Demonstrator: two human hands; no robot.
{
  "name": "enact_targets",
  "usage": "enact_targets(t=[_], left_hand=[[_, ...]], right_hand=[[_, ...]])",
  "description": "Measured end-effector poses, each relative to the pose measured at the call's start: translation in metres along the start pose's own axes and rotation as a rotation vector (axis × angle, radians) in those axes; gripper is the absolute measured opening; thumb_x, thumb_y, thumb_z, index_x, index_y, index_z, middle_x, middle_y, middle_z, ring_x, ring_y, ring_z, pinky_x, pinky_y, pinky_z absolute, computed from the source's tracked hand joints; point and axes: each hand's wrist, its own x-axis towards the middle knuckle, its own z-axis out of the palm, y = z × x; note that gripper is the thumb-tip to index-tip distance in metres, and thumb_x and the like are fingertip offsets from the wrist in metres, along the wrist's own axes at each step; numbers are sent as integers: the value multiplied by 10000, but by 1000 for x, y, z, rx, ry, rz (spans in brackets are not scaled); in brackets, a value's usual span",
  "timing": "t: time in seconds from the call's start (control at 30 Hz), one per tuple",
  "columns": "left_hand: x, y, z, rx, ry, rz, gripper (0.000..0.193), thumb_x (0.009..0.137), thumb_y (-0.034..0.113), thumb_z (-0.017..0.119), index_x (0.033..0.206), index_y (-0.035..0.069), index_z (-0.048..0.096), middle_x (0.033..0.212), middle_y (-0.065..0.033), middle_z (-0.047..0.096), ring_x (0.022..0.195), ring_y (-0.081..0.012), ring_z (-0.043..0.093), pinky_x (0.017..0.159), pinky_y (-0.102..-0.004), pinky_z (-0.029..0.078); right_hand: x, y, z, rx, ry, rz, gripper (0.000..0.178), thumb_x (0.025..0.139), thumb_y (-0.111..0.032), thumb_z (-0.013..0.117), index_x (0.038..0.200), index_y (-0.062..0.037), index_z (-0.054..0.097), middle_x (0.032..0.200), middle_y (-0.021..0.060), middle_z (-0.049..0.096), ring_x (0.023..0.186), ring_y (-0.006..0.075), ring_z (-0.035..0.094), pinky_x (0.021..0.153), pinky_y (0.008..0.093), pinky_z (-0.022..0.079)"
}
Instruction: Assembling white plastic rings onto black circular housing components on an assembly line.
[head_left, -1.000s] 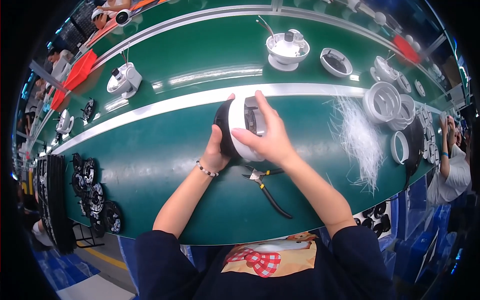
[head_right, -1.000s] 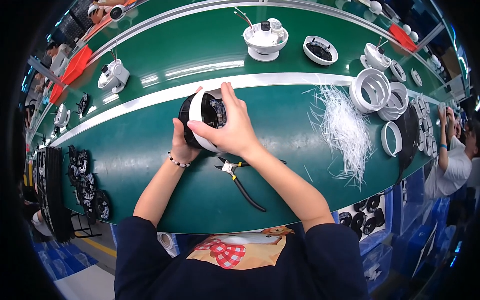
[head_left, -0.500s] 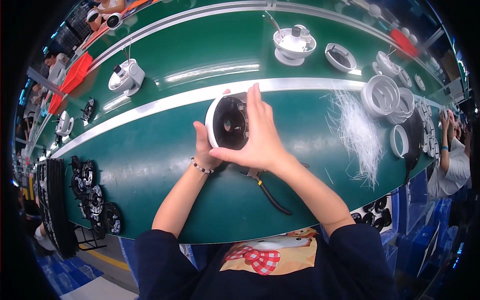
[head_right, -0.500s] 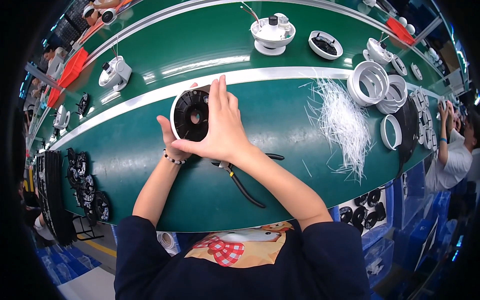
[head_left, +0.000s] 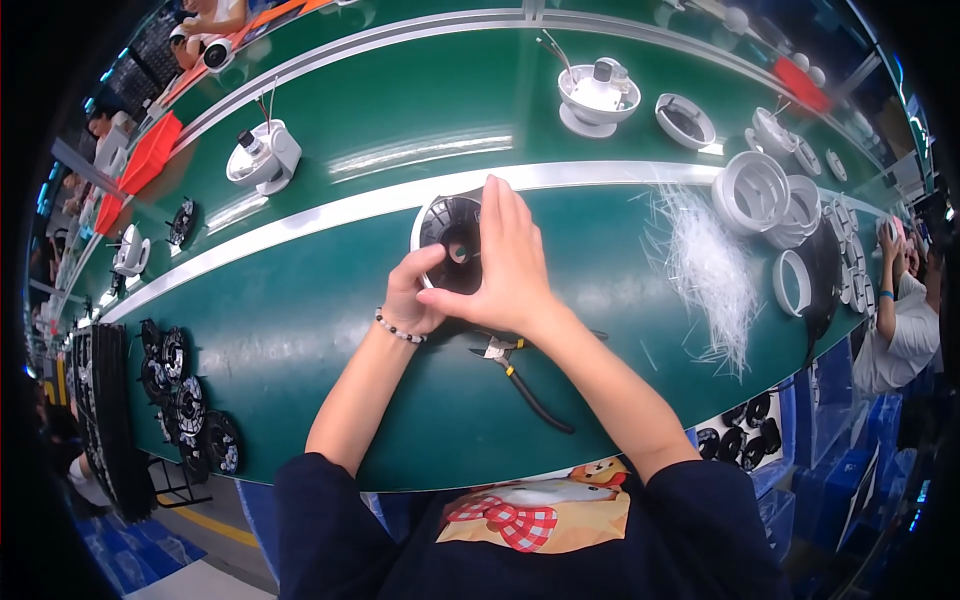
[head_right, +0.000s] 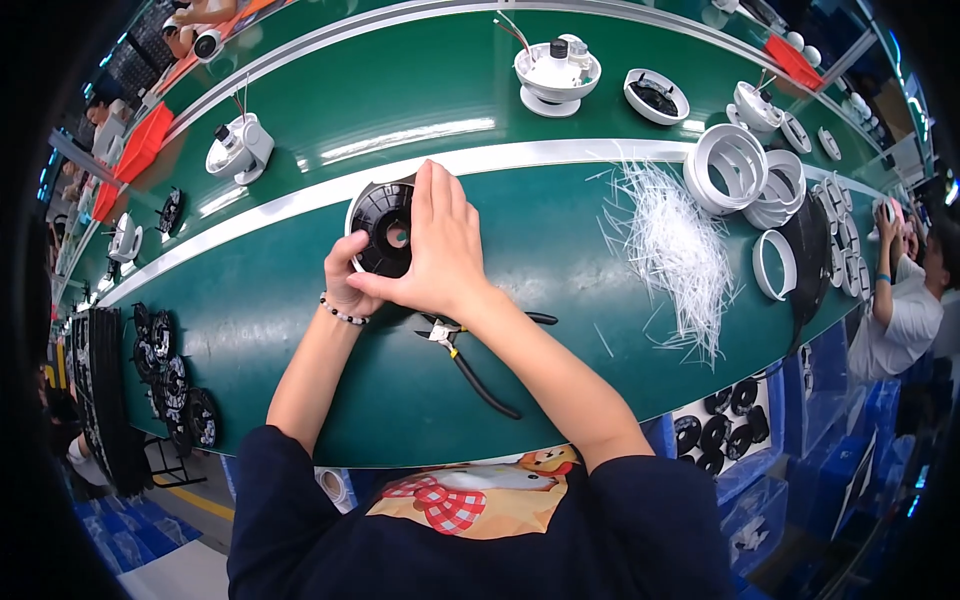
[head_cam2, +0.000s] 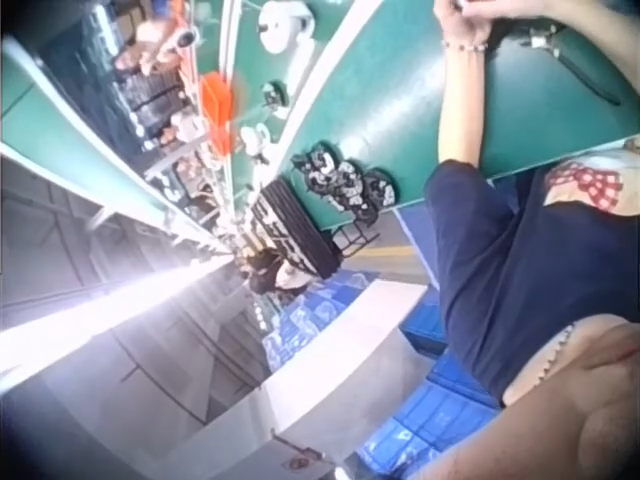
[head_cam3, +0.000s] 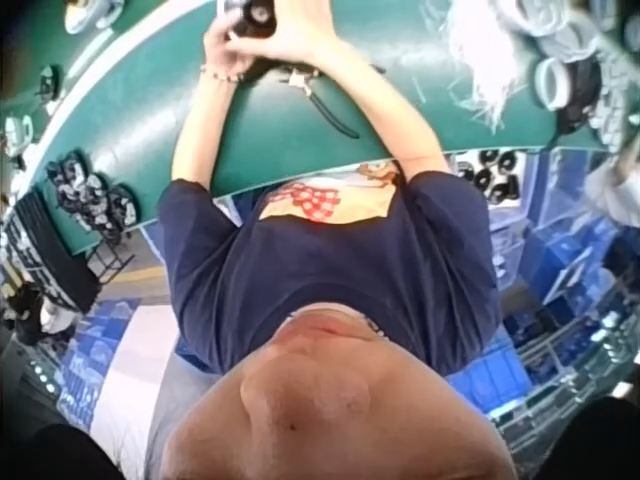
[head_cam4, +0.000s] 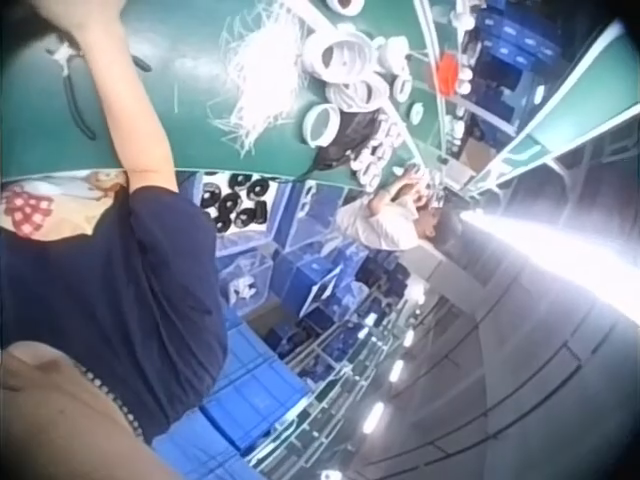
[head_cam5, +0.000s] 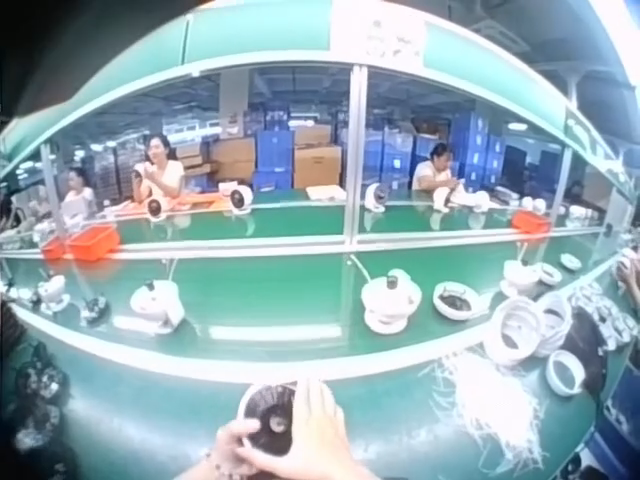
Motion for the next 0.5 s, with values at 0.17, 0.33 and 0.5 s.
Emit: enact_targets(t=[0.17, 0.33, 0.5], left_hand=[[21, -7, 3, -76, 20, 55, 349, 735, 130, 484, 1040, -35, 518, 1012, -124, 567, 955, -234, 541, 865, -337, 430], [66, 17, -9, 70, 375, 17, 327, 774, 177, 447, 1034, -18, 487, 976, -140, 565, 896, -238, 562, 826, -353, 468], [125, 35, -51, 308, 538, 176, 191, 780, 112, 505, 951, 28, 500, 906, -74, 536, 821, -184, 539, 734, -307, 462]], right_hand=[[10, 22, -1, 28, 84, -94, 1191, 541, -587, 679, 1325, 70, 68, 1346, 273, 177, 1244, 407, 194, 991, 464, 215], [5, 25, -42, 25, -22, -62, 1182, 547, -564, 705, 1326, 72, 84, 1375, 268, 118, 1277, 420, 114, 1040, 438, 163], [-88, -32, -63, -298, -499, -41, 1072, 549, -553, 700, 1253, 115, 245, 1316, 284, 222, 1213, 432, 228, 996, 481, 227]])
